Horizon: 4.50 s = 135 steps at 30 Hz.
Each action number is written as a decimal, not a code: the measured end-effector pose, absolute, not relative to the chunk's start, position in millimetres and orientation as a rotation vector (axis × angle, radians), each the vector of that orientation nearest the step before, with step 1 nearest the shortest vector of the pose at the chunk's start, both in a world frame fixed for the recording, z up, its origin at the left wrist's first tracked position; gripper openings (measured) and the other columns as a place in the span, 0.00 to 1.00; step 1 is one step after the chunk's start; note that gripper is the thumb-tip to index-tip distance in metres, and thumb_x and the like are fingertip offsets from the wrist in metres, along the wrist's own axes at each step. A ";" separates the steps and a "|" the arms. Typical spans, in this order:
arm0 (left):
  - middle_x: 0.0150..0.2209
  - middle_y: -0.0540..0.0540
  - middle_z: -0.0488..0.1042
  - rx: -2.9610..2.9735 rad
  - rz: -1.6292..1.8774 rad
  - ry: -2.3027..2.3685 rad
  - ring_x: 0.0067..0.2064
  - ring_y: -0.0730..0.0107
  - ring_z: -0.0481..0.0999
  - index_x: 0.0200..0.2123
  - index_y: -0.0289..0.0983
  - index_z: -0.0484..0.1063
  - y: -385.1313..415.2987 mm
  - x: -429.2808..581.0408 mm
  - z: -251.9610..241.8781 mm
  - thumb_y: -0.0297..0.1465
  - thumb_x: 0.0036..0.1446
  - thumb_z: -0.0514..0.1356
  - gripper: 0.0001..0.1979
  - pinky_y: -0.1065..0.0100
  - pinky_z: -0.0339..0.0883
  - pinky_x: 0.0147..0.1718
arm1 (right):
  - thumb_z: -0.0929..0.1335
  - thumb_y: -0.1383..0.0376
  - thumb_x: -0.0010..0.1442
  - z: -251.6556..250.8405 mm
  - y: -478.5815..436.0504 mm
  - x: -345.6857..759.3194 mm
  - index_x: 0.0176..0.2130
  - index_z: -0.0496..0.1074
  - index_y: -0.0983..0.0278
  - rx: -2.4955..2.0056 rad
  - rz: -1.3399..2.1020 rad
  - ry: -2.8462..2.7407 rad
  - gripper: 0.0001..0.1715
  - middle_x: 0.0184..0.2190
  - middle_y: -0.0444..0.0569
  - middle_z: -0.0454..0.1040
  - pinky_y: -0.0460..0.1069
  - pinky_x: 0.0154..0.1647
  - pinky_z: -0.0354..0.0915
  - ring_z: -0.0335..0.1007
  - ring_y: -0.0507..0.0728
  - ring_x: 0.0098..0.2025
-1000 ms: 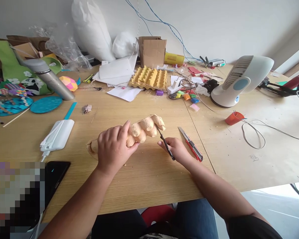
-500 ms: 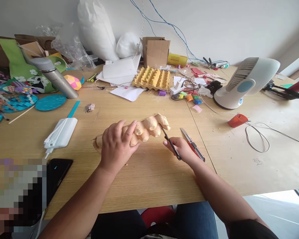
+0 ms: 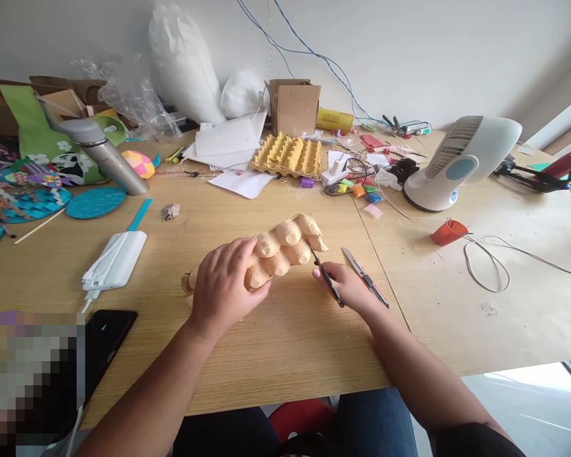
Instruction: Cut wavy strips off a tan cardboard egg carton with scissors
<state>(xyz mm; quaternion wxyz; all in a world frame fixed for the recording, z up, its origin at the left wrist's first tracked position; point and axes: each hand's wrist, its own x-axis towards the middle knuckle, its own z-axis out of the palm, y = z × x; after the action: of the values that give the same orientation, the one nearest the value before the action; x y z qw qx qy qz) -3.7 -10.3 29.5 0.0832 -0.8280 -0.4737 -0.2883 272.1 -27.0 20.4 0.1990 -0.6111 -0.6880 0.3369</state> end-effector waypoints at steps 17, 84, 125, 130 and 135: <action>0.60 0.37 0.71 -2.728 -0.838 -1.301 0.59 0.47 0.73 0.66 0.40 0.55 -5.1 -10.0 29.9 0.38 0.53 0.66 0.40 0.49 0.68 0.58 | 0.64 0.42 0.63 14.3 -25.1 270.2 0.26 0.59 0.60 -1.582 0.850 -1.928 0.28 0.25 0.43 0.62 0.48 0.29 0.51 0.58 0.54 0.30; 0.61 0.35 0.71 -2.494 -0.980 -1.187 0.59 0.44 0.72 0.69 0.39 0.54 0.4 -17.1 31.2 0.42 0.53 0.68 0.44 0.49 0.66 0.58 | 0.67 0.54 0.63 11.1 -27.8 267.4 0.25 0.57 0.60 -1.542 0.639 -1.890 0.21 0.24 0.41 0.61 0.48 0.29 0.51 0.57 0.52 0.27; 0.63 0.37 0.69 -2.369 -0.948 -1.148 0.60 0.43 0.71 0.69 0.45 0.54 1.4 -22.6 19.4 0.38 0.53 0.69 0.43 0.45 0.64 0.59 | 0.66 0.45 0.63 8.6 -25.9 265.6 0.22 0.53 0.59 -1.593 0.696 -1.870 0.30 0.20 0.41 0.58 0.48 0.26 0.49 0.53 0.52 0.24; 0.62 0.35 0.70 -2.383 -0.970 -1.161 0.60 0.44 0.72 0.70 0.42 0.54 1.9 -18.3 22.8 0.40 0.54 0.68 0.44 0.47 0.65 0.58 | 0.67 0.43 0.62 6.8 -25.4 266.6 0.22 0.54 0.60 -1.603 0.707 -1.847 0.31 0.21 0.41 0.58 0.48 0.26 0.49 0.53 0.52 0.25; 0.60 0.35 0.72 -2.454 -0.983 -1.189 0.59 0.45 0.73 0.69 0.40 0.55 2.0 -14.6 27.3 0.41 0.53 0.68 0.43 0.49 0.66 0.58 | 0.67 0.42 0.60 8.7 -26.2 267.2 0.23 0.57 0.60 -1.612 0.736 -1.837 0.30 0.21 0.42 0.59 0.48 0.26 0.49 0.55 0.52 0.25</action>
<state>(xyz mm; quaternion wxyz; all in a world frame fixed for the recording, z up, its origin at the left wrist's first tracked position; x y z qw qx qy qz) -14.6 2.0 27.3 0.1211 -0.8403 -0.4073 -0.3366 267.2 -26.2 8.7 0.2902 -0.6043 -0.6888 0.2760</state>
